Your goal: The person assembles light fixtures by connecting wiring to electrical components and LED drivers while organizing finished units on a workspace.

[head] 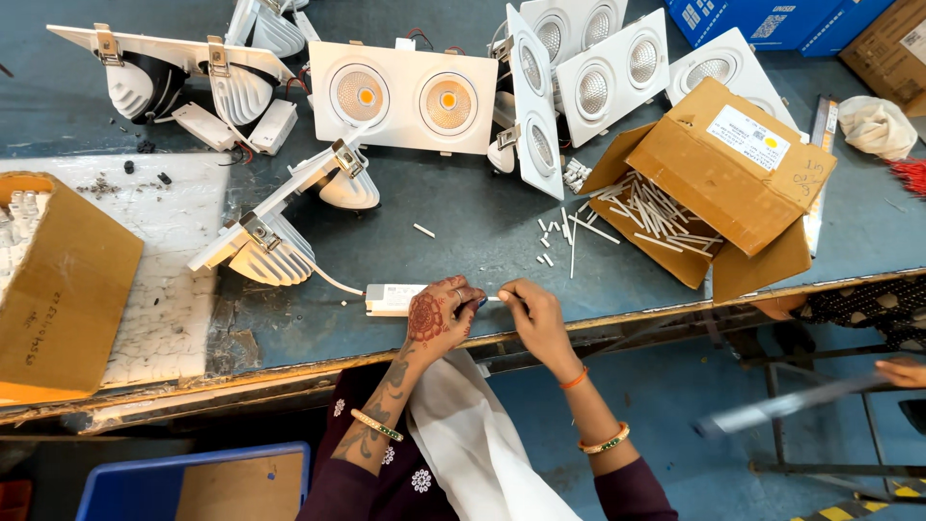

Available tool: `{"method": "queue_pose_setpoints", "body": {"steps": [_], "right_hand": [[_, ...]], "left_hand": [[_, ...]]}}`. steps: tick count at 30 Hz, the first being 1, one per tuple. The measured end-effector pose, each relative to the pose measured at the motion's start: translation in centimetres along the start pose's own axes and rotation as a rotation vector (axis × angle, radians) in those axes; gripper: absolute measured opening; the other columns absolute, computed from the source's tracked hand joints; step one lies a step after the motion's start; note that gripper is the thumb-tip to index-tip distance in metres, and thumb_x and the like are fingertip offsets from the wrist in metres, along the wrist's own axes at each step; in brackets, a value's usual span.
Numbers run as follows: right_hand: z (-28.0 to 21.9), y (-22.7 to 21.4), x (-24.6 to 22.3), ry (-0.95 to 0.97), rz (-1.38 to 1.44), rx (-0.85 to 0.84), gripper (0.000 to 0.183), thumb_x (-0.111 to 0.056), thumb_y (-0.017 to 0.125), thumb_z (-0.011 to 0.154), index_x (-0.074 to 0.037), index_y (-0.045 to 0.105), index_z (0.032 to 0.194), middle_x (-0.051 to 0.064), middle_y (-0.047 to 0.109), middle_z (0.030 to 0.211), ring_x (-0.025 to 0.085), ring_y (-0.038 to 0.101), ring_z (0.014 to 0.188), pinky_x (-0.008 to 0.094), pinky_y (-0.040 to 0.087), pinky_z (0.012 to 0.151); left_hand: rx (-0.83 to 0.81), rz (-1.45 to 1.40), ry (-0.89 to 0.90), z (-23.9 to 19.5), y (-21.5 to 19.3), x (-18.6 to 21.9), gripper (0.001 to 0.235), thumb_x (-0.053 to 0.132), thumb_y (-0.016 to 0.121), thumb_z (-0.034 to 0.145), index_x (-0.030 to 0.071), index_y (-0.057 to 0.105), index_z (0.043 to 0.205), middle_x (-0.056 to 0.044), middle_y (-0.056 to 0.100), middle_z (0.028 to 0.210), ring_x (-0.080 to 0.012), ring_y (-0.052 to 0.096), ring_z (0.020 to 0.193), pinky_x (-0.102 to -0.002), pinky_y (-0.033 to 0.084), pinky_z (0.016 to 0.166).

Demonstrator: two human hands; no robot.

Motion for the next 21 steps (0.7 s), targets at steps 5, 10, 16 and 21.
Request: {"method": "queue_pose_setpoints", "body": {"steps": [5, 10, 16, 21], "right_hand": [[0.0, 0.1, -1.2, 0.082, 0.043, -0.008, 0.012, -0.012, 0.068, 0.096, -0.001, 0.07, 0.097, 0.007, 0.069, 0.077, 0.015, 0.052, 0.058, 0.032, 0.039, 0.052], [0.0, -0.1, -1.8, -0.004, 0.102, 0.031, 0.014, -0.008, 0.074, 0.087, -0.001, 0.069, 0.098, 0.007, 0.066, 0.087, 0.016, 0.059, 0.066, 0.029, 0.046, 0.057], [0.1, -0.4, -1.6, -0.147, -0.034, -0.005, 0.01, -0.008, 0.075, 0.088, -0.003, 0.074, 0.097, 0.008, 0.067, 0.086, 0.023, 0.064, 0.075, 0.035, 0.048, 0.064], [0.0, 1.0, -1.8, -0.13, -0.071, -0.153, 0.009, -0.009, 0.07, 0.092, -0.003, 0.073, 0.098, 0.013, 0.066, 0.085, 0.03, 0.063, 0.076, 0.039, 0.048, 0.067]], "left_hand": [[-0.075, -0.114, -0.047, 0.2, -1.2, 0.5, 0.015, 0.018, 0.068, 0.093, 0.013, 0.077, 0.104, -0.005, 0.07, 0.095, -0.025, 0.069, 0.092, -0.038, 0.056, 0.084], [-0.022, 0.134, 0.262, -0.2, -3.3, -0.3, 0.032, 0.007, 0.07, 0.076, 0.007, 0.076, 0.108, -0.01, 0.071, 0.097, -0.0277, 0.065, 0.102, -0.051, 0.043, 0.101], [-0.095, 0.214, 0.244, -1.6, -2.3, -2.1, 0.036, -0.001, 0.063, 0.08, 0.007, 0.077, 0.112, -0.011, 0.071, 0.1, -0.0291, 0.063, 0.107, -0.046, 0.042, 0.11], [-0.022, 0.188, 0.283, -2.1, -1.0, -2.4, 0.037, -0.003, 0.061, 0.078, 0.006, 0.077, 0.11, -0.012, 0.069, 0.102, -0.0317, 0.062, 0.11, -0.044, 0.044, 0.109]]}}
Point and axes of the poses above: each hand's wrist, its own z-axis towards the middle knuckle, its own y-axis out of the palm, x = y × z, the point moved 2 cm from there along z, towards the middle knuckle
